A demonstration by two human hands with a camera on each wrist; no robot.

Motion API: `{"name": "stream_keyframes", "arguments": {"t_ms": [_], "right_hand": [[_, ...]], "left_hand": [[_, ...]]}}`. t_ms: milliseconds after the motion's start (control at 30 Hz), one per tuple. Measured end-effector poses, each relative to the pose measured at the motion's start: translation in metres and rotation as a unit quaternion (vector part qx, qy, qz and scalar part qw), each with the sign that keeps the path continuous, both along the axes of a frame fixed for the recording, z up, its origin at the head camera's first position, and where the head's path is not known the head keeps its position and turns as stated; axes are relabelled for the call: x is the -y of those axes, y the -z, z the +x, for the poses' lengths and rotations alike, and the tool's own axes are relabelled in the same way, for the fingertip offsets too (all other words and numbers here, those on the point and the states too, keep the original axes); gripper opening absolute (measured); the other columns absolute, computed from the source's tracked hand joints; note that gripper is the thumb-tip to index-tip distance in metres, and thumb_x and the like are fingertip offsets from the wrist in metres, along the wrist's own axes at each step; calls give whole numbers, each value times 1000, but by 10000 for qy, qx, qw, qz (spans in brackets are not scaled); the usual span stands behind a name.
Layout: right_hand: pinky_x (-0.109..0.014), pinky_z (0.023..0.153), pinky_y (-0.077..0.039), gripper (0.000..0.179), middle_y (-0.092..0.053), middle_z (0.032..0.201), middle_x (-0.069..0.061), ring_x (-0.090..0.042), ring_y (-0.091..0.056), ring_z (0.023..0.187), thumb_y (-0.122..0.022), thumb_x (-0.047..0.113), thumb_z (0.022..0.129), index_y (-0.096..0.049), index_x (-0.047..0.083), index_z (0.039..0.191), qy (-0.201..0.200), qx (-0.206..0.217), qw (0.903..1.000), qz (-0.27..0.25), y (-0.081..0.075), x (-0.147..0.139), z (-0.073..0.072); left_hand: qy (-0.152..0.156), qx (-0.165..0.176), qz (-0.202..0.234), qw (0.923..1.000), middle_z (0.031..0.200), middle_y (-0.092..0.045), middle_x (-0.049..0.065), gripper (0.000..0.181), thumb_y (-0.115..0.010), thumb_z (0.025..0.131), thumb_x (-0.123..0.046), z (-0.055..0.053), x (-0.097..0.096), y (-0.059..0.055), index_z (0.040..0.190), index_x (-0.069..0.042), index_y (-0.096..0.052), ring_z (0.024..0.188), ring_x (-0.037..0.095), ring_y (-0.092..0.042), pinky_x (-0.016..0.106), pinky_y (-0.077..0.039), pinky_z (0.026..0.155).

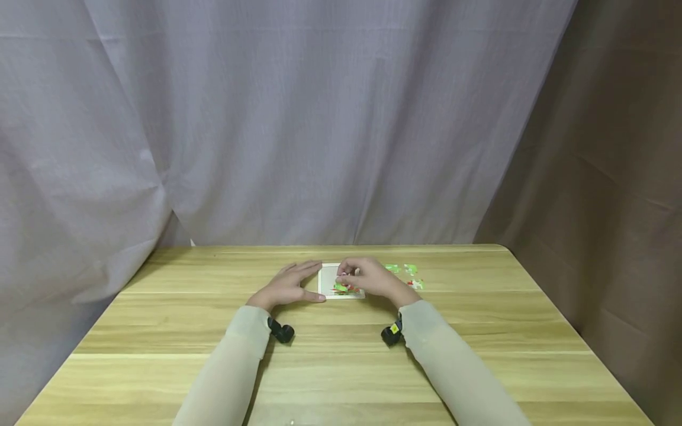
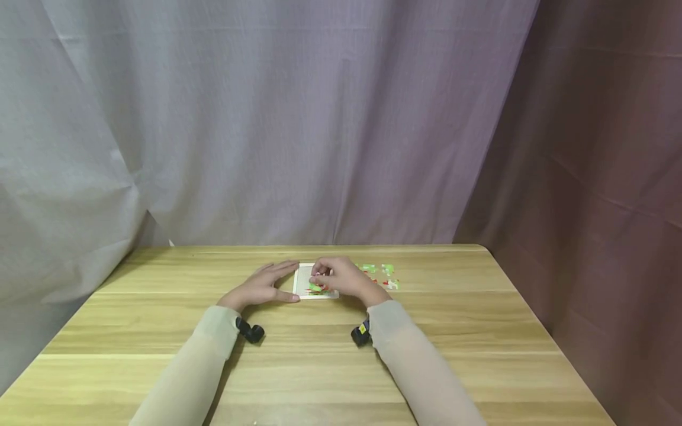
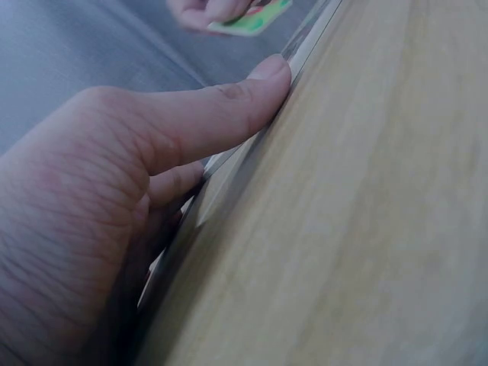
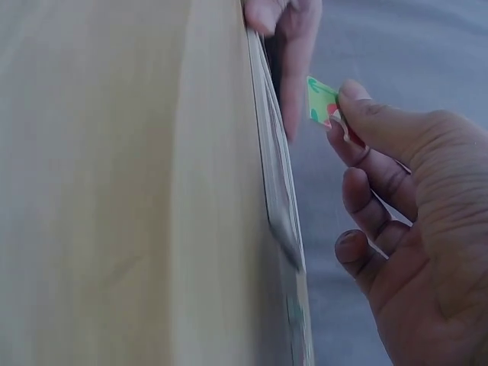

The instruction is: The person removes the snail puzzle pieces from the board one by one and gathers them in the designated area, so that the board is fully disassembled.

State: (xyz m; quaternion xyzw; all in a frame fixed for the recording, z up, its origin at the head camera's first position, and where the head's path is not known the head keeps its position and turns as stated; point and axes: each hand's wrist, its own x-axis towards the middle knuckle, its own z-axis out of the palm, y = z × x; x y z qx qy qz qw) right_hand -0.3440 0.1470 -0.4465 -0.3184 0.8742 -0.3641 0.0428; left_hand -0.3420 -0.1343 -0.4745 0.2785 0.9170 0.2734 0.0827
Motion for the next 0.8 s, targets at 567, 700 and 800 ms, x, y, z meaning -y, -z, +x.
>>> {"name": "stream_keyframes", "arguments": {"t_ms": [567, 700, 800], "right_hand": [[-24, 81, -56, 8, -79, 95, 3, -8, -66, 88, -81, 18, 105, -80, 10, 107, 52, 185, 9998, 58, 0, -70, 15], [-23, 76, -55, 8, -78, 94, 3, -7, -64, 84, -83, 17, 103, -81, 10, 105, -159, 390, 9989, 199, 2, -82, 23], [-22, 74, -56, 6, -78, 96, 3, -5, -64, 83, -83, 16, 103, -81, 11, 103, -362, 336, 9983, 296, 3, -87, 25]], "left_hand": [[86, 8, -26, 10000, 186, -30, 13, 102, -80, 96, -57, 0, 1, 0, 176, -9, -37, 174, 38, -28, 64, -8, 144], [86, 34, -7, 10000, 186, -30, 13, 101, -80, 97, -56, 2, 1, 0, 176, -9, -37, 174, 38, -27, 64, -8, 144], [62, 61, 9, 10000, 186, -31, 13, 100, -80, 98, -55, 4, 1, -1, 176, -9, -38, 174, 38, -27, 64, -8, 144]]}}
